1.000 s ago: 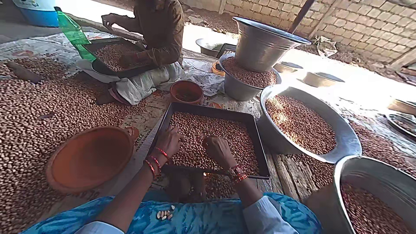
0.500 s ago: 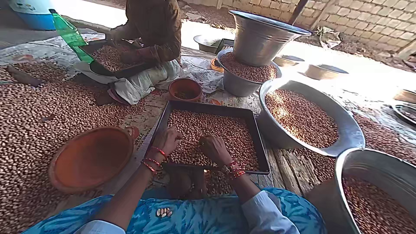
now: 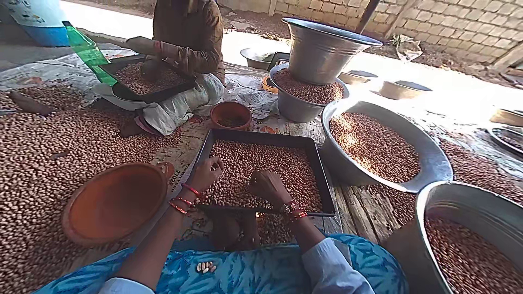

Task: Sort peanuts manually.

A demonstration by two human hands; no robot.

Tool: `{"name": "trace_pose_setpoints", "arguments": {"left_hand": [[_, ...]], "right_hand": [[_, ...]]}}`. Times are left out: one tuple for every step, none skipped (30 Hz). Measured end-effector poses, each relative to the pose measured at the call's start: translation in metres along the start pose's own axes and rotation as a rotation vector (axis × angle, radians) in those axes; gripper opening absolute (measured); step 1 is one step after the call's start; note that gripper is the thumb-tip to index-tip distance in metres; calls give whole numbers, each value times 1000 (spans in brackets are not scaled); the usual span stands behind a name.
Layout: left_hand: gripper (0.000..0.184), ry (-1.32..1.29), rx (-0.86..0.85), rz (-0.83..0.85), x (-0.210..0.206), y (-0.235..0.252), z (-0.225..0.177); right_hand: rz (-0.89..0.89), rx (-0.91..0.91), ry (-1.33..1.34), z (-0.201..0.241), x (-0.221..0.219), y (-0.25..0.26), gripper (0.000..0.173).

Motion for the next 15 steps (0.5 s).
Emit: {"name": "trace_pose_setpoints", "arguments": {"left_hand": [[23,-9,-12,43,-4,0,1],[23,14,-21,103,-11,-1,0],[23,65,-43,160,-20,-2,-2],[25,131,-55,213,-29,-3,-4],[28,207,-48,259,-38,-4,-5],[30,279,-21,299,-45,-5,-6],[30,323,6,324,-50,-6,-5],[30,341,24,330,-53,-6,-5],[28,337,23,317,-51,-6,-6],[27,309,11,285,-47,-5,-7],[25,249,-13,236,-42,-4,-7],[24,166,-43,178,-35,-2,-6],[23,78,-70,124,-29,0,-5],[24,3,-73,95,-25,1,-5],[23,-39,-70,84,-25,1,-6]], "right_hand": [[-52,11,100,-4,6,-1,33],[-115,31,216,-8,11,-2,32],[-166,55,328,-10,16,-3,31],[-195,67,414,-12,20,-5,30],[-204,70,447,-12,22,-6,30],[-194,65,423,-12,20,-6,30],[-182,60,363,-11,17,-4,29],[-165,55,285,-9,12,-2,28],[-146,51,212,-8,7,-1,27],[-113,50,155,-6,3,0,27],[-87,54,116,-4,1,1,26],[-77,66,92,-2,-1,1,26],[-71,79,79,0,-1,1,26],[-71,97,68,2,-1,0,26],[-76,114,55,4,-1,0,27]]}}
Point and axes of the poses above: each hand's wrist, its own y-axis towards the middle knuckle, its own x-axis out of the back of the hand, z = x × y, the point moved 8 cm from there along y, towards the middle knuckle, and after that the axes turned 11 degrees about -y, right-handed, at the moved point
